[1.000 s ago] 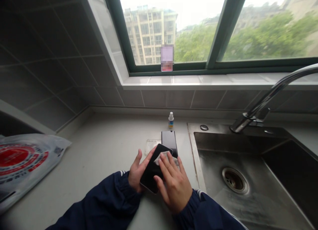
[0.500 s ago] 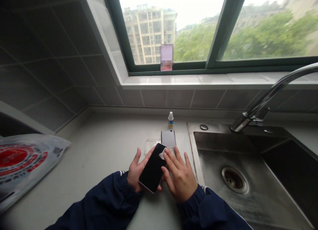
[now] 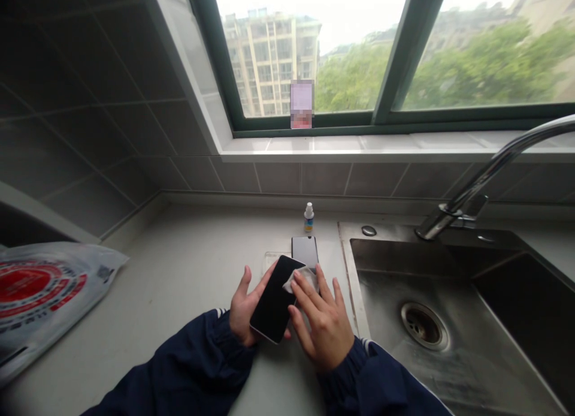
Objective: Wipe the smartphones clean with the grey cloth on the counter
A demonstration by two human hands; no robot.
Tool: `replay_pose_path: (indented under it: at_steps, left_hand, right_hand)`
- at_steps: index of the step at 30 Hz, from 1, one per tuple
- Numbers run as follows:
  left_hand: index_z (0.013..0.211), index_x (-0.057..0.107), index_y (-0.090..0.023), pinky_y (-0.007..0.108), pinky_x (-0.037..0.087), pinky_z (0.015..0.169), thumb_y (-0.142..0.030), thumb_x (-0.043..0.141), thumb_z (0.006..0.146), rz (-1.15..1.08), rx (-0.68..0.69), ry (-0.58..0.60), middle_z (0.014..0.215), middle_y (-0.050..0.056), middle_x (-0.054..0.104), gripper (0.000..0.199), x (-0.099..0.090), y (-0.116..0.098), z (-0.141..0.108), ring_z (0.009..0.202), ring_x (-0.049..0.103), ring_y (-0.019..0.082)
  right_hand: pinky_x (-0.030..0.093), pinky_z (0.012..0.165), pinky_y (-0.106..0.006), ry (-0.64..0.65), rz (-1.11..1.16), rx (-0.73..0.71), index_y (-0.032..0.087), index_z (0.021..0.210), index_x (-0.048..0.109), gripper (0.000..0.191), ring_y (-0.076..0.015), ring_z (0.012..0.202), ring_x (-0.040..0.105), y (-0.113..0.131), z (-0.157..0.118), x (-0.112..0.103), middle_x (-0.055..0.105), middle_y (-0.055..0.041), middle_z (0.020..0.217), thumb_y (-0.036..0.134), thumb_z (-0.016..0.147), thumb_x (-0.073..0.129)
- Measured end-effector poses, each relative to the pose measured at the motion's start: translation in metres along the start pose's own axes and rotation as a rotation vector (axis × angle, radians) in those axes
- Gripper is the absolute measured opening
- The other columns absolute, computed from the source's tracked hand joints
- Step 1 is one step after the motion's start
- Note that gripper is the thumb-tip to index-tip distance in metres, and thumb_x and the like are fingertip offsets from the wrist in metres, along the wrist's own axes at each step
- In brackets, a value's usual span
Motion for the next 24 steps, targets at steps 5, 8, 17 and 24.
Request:
replay_pose_path:
  at_steps: [5,8,17,24]
  left_hand:
    - [0.149,0.021,-0.03,0.056,0.033,0.103,-0.068,0.027,0.088,0.015,0.037,-0.024,0.143,0.013,0.046,0.073,0.0,0.0,0.001,0.12,0.053,0.032]
    - [0.149,0.024,-0.024,0.05,0.031,0.107,-0.069,0.029,0.087,0.021,0.096,-0.04,0.143,0.015,0.045,0.077,0.0,-0.002,0.002,0.124,0.05,0.032]
    - [0.148,0.017,-0.039,0.048,0.052,0.065,-0.07,0.019,0.087,0.165,-0.15,0.182,0.149,0.015,0.036,0.069,0.007,0.016,-0.005,0.089,0.068,0.033]
    - [0.149,0.025,-0.026,0.048,0.032,0.107,-0.059,0.027,0.092,0.225,-0.081,0.153,0.149,0.011,0.039,0.066,0.007,0.018,-0.006,0.129,0.047,0.031]
  right_hand:
    - [0.026,0.109,-0.062,0.052,0.023,-0.086,0.017,0.137,0.05,0.045,-0.0348,0.143,0.018,0.01,0.0,0.0,0.046,-0.0063,0.145,0.022,0.092,0.049]
    - [0.021,0.111,-0.062,0.112,0.014,-0.164,0.02,0.136,0.051,0.045,-0.0352,0.143,0.019,0.022,-0.003,0.003,0.045,-0.0034,0.145,0.024,0.092,0.051]
    - [0.024,0.105,-0.068,-0.018,-0.049,0.066,0.02,0.15,0.027,0.058,-0.038,0.144,0.013,-0.006,0.0,-0.001,0.037,-0.0071,0.15,0.025,0.095,0.043]
    - [0.014,0.109,-0.068,0.036,-0.073,-0.005,0.018,0.151,0.025,0.063,-0.0396,0.144,0.009,0.007,0.001,0.001,0.034,-0.0069,0.152,0.028,0.093,0.047]
Point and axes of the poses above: each hand's wrist, its own z-axis towards the middle knuckle, its own x-axis out of the palm, y = z × x, the point moved 7 cm from there along z, towards the middle knuckle
